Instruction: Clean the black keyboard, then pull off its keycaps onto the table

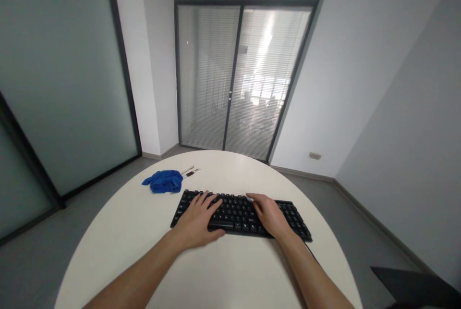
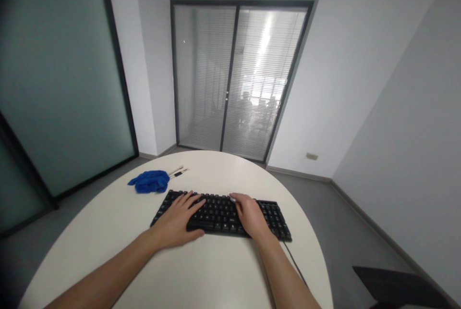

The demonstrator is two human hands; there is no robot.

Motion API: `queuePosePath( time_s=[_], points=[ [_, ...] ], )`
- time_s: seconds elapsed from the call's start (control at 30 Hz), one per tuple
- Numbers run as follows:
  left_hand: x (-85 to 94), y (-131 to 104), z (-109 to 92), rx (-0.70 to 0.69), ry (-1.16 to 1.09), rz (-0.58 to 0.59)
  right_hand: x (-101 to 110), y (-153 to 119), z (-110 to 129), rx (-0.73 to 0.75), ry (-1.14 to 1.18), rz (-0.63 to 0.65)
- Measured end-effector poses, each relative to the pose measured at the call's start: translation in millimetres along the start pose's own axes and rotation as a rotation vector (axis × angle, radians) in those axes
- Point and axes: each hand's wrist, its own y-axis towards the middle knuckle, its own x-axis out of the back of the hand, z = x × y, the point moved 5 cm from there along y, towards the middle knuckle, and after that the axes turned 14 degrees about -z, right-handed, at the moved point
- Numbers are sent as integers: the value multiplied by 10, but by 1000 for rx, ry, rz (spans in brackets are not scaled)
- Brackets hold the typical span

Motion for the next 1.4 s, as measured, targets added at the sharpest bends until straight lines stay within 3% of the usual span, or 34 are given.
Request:
queuePosePath(
  time_s=[0.63, 0.83, 1.03, 1.23, 1.4],
  points=[
    [-2, 4, -1, 2, 19, 20, -28, -38, 146, 56, 71, 32],
    [5, 3, -1, 6, 13, 26, -39, -5, 147, 41, 20, -55],
    [-7, -1, 8, 2, -3, 15, -66, 9, 97, -9, 0, 27],
    [-1, 3, 0, 1, -9, 12, -50, 43, 89, 0, 21, -66],
    [6, 8, -3, 8, -3, 13, -117, 67, 175, 1, -3, 27]
  ],
)
